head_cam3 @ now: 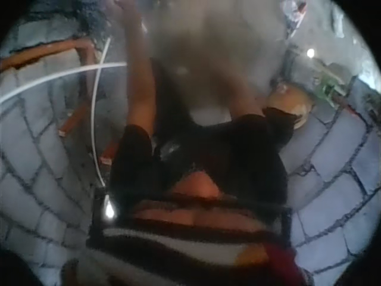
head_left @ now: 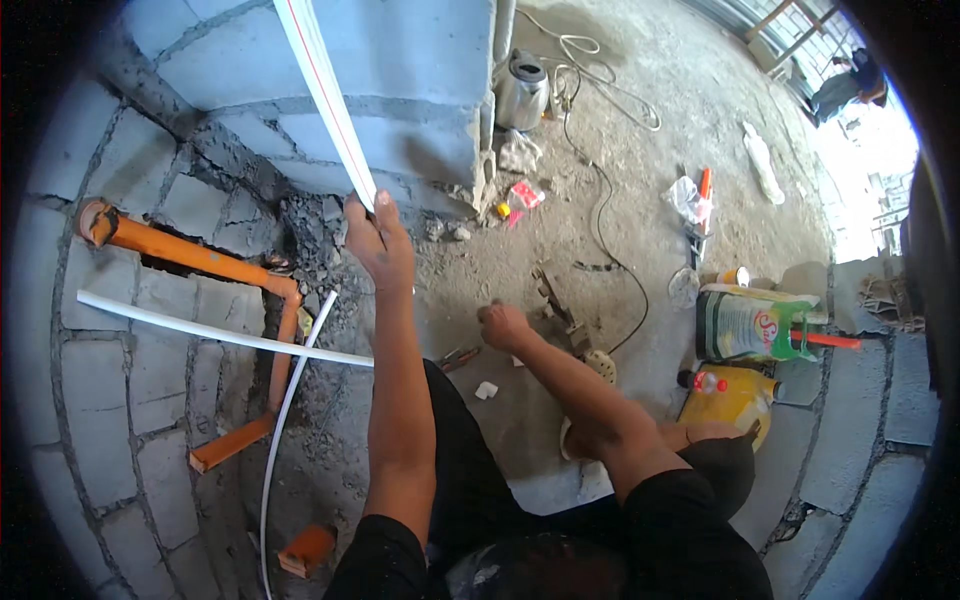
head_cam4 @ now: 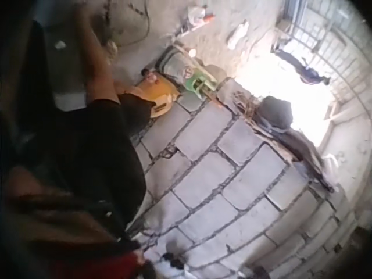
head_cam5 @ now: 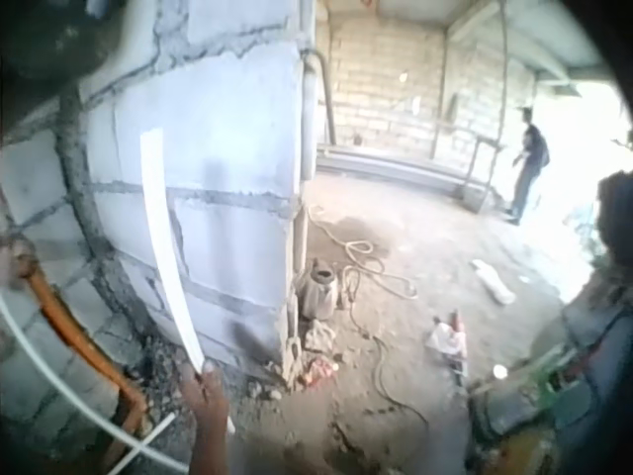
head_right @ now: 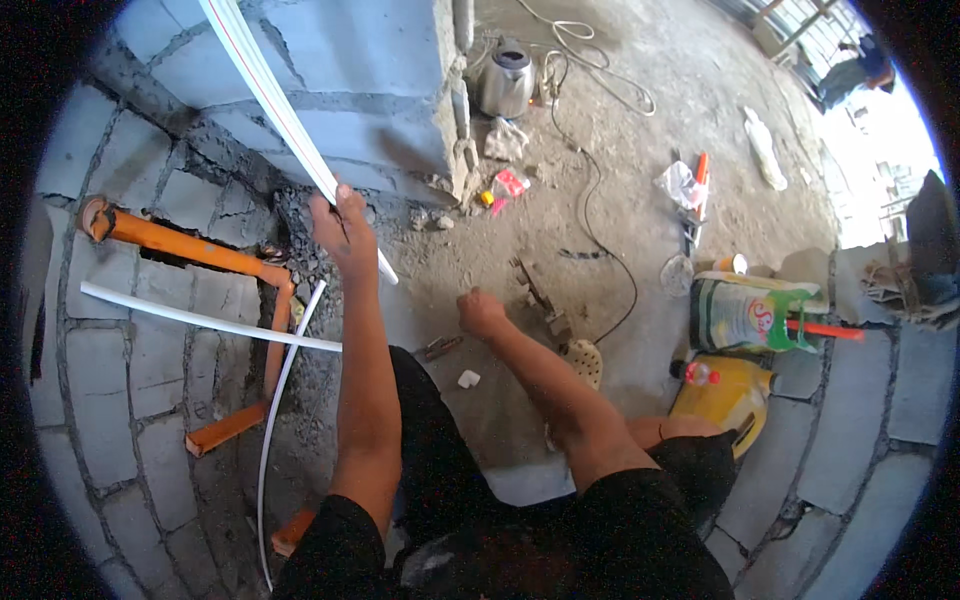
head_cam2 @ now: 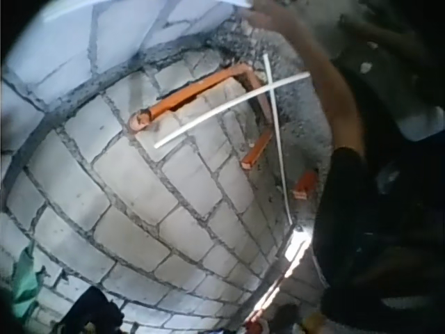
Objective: Connecting and fitting PVC pipes for a plumbing installation within a building under construction.
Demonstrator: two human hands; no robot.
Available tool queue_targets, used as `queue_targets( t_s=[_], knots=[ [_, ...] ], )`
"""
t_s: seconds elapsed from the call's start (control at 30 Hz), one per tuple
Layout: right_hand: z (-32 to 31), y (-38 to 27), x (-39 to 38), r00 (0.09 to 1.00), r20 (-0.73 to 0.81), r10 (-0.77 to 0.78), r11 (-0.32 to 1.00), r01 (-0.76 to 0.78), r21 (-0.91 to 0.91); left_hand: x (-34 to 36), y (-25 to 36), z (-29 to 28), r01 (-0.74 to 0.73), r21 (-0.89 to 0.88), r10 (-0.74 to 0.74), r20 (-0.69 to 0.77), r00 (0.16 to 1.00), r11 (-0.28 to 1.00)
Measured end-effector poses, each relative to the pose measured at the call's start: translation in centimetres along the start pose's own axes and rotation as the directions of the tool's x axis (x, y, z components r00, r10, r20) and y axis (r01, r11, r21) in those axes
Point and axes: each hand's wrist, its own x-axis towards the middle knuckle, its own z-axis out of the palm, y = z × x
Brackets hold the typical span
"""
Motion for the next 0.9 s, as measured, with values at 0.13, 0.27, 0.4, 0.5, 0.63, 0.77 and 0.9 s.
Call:
queue_targets(
  t_s=[0.13,0.27,0.4,0.5,0.63,0.77,0.9],
  knots=[
    [-10.4,2.2,4.2,0.864,0.266,-0.427,0.902,0.428,0.058,0.7,5.5,1.4,-0.035,-0.134,0.049,0.106,0.993,0.99],
    [-27.7,4.1,2.0,0.908,0.118,-0.402,0.887,0.354,0.295,0.2,8.4,1.3,0.165,-0.345,-0.053,0.311,0.949,0.924],
    [-38.2,7.7,-5.3,0.909,-0.407,-0.09,0.777,0.32,0.542,-0.6,10.9,4.5,0.206,-0.389,-0.004,0.46,0.888,0.898],
    [-40.3,8.6,-9.4,0.835,-0.542,0.098,0.118,0.531,0.839,-2.9,10.2,6.3,0.267,-0.366,-0.001,0.588,0.809,0.892],
    [-37.8,9.9,-11.5,0.831,-0.539,-0.136,0.235,0.556,0.798,-4.7,10.5,8.2,0.2,-0.353,0.037,0.563,0.826,0.914],
    [-36.5,4.8,-12.0,0.861,-0.361,-0.359,0.237,0.458,0.857,-4.1,7.7,8.0,0.195,-0.326,-0.003,0.505,0.863,0.925],
    [-36.8,2.4,-13.4,0.883,-0.291,-0.369,0.191,0.378,0.906,-5.3,6.7,8.8,-0.059,-0.357,0.22,0.43,0.876,0.932]
  ],
)
